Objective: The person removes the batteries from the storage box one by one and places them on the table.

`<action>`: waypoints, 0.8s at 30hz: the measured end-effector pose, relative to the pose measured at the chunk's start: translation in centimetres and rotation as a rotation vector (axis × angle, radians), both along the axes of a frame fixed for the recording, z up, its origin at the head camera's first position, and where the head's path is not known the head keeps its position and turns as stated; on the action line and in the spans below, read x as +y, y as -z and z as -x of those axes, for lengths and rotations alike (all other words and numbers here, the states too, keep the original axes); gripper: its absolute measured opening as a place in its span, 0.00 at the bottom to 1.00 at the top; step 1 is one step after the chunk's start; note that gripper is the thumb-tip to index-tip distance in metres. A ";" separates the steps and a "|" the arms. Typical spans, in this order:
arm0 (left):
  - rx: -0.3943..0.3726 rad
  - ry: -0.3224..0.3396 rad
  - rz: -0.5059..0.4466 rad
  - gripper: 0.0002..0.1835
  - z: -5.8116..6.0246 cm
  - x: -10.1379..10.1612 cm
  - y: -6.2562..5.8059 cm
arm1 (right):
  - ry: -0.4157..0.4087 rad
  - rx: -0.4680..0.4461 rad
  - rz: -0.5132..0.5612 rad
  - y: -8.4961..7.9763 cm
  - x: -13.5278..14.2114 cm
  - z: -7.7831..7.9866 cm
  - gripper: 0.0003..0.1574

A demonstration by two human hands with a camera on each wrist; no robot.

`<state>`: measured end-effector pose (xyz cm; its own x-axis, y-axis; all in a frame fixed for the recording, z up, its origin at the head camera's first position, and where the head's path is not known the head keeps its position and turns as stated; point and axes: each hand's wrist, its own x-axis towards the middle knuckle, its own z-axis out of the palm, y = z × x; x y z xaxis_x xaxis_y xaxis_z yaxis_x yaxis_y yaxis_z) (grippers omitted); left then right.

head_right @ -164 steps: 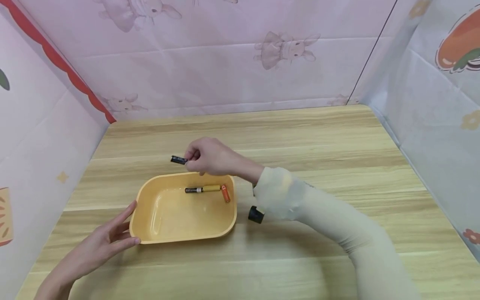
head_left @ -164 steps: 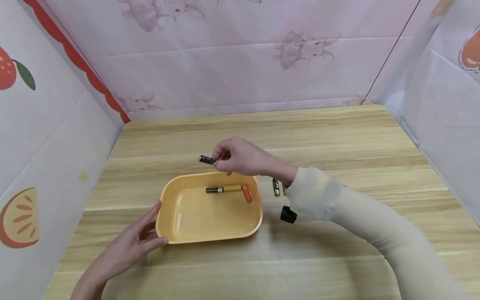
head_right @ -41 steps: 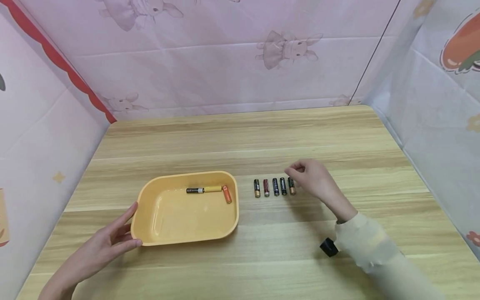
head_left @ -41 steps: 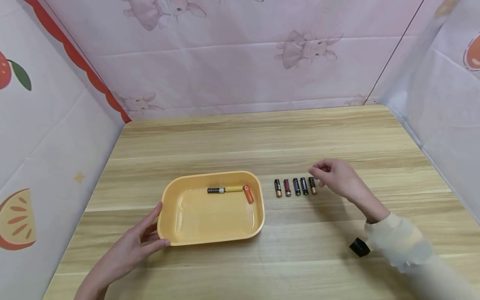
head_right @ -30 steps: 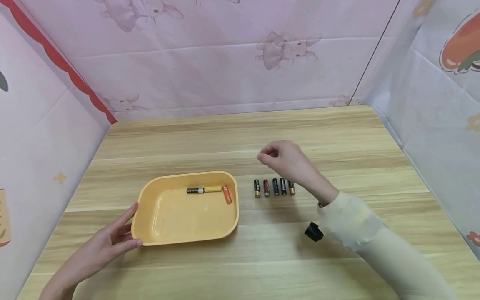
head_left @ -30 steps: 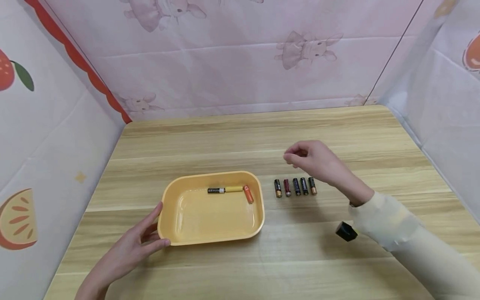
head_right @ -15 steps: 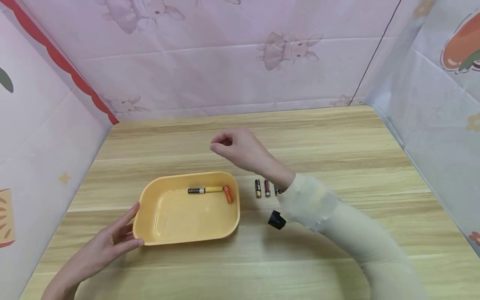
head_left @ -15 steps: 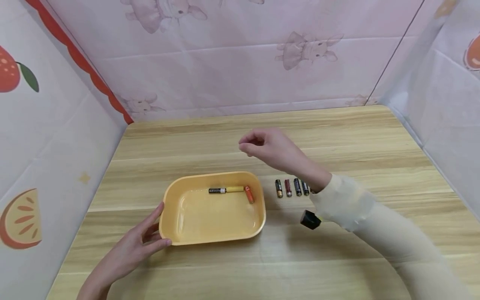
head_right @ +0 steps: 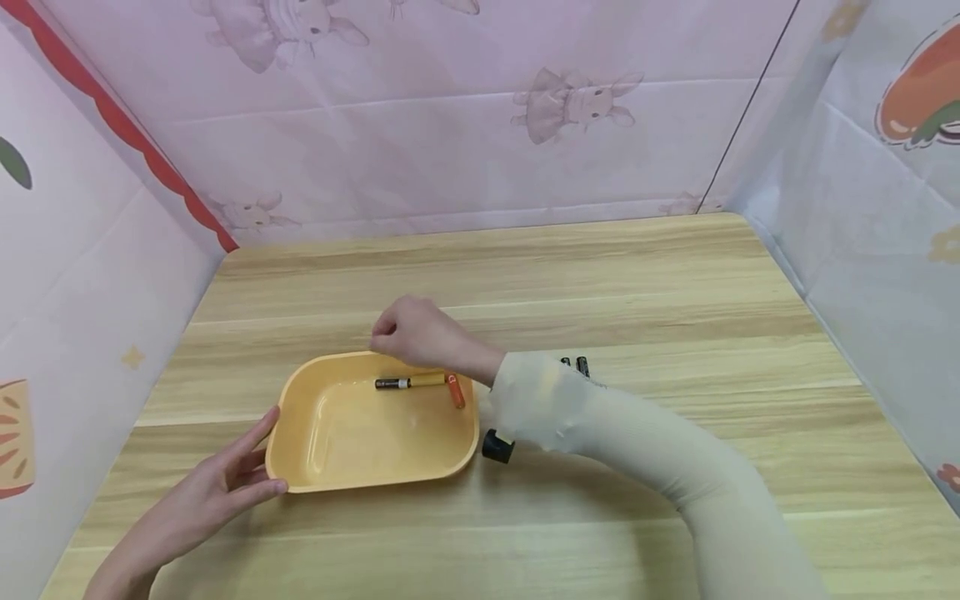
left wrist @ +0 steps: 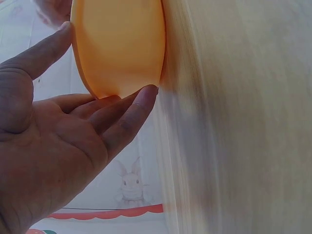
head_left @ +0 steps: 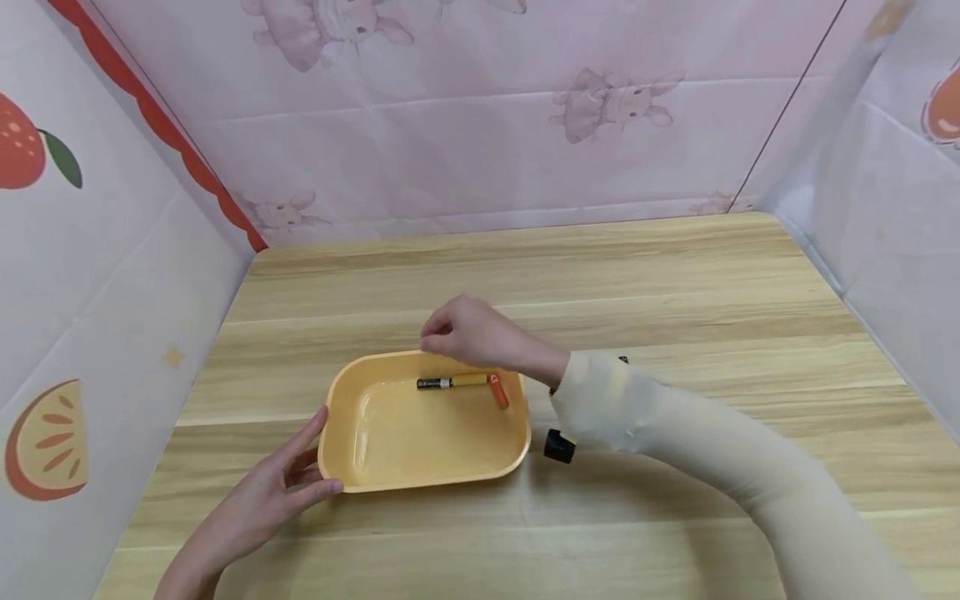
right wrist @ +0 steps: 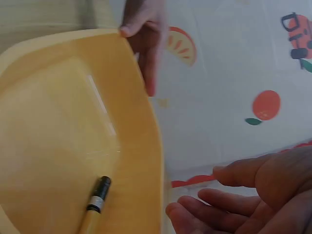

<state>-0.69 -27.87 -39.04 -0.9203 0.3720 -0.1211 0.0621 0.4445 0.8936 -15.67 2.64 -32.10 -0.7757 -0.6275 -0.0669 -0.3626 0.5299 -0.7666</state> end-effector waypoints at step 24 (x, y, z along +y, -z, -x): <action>0.015 -0.003 0.008 0.50 -0.1 0.3 0.0 | -0.074 0.050 -0.220 4.6 -2.8 -1.4 0.36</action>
